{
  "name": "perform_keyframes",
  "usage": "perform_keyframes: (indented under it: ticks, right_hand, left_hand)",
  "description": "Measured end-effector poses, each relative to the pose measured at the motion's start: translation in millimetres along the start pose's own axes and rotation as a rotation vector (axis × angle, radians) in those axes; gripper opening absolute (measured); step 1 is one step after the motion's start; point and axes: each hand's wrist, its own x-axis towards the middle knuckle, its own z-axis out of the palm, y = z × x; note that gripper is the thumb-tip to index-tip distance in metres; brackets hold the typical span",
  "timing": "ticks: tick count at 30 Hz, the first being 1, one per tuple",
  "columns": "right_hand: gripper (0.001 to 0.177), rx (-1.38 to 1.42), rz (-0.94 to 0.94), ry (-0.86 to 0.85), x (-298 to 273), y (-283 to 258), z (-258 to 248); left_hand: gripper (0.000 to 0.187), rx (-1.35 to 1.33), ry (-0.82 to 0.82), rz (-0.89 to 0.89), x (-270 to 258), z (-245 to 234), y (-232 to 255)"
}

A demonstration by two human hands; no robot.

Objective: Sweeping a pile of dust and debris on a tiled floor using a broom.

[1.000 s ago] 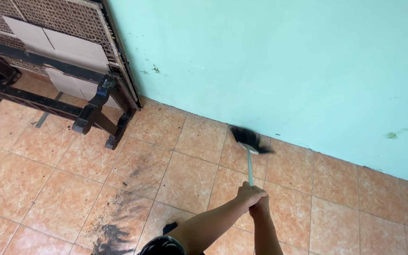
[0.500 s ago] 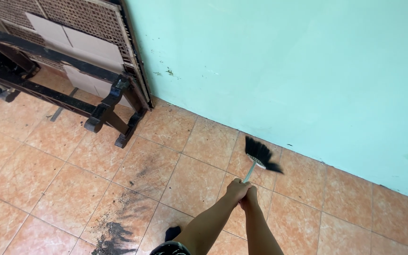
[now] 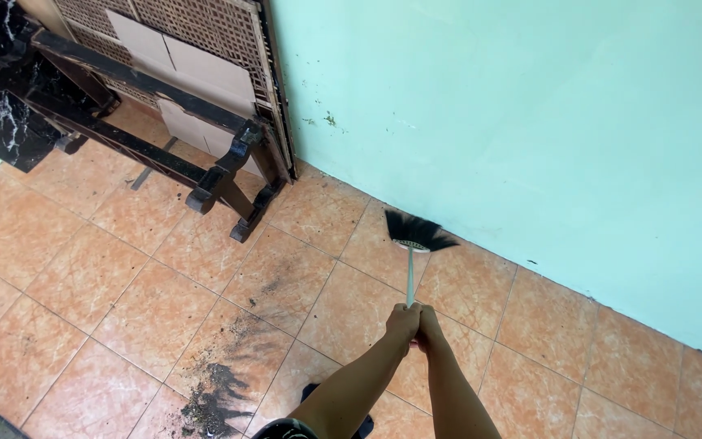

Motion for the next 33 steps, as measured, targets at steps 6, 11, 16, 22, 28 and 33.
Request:
perform_keyframes:
  ticks: [6,11,16,22,28,33]
  right_hand:
    - [0.027,-0.13,0.042,0.021,-50.2,-17.3,10.2]
    - [0.027,-0.099,-0.077,-0.124,-82.8,-12.4,-5.1]
    - [0.034,-0.066,-0.169,-0.057,-108.9,5.1,-12.5]
    - [0.044,0.066,-0.289,-0.007,-111.5,35.8,-51.3]
    - [0.03,0.19,-0.349,-0.034,-136.6,32.6,-64.9]
    - [0.022,0.284,-0.277,0.103,-89.7,58.7,-81.2]
  left_hand:
    - [0.053,-0.009,-0.022,0.001,-4.1,5.1,-13.2]
    - [0.065,0.126,-0.037,0.011,-54.4,6.7,-0.2]
    - [0.081,0.319,-0.026,0.025,-93.3,15.2,-4.4]
    - [0.088,0.466,-0.037,0.129,-102.3,38.4,-36.5]
    - [0.082,0.598,-0.113,0.274,-93.9,58.0,-50.0]
    - [0.073,0.599,-0.206,0.247,-81.2,45.7,-41.5]
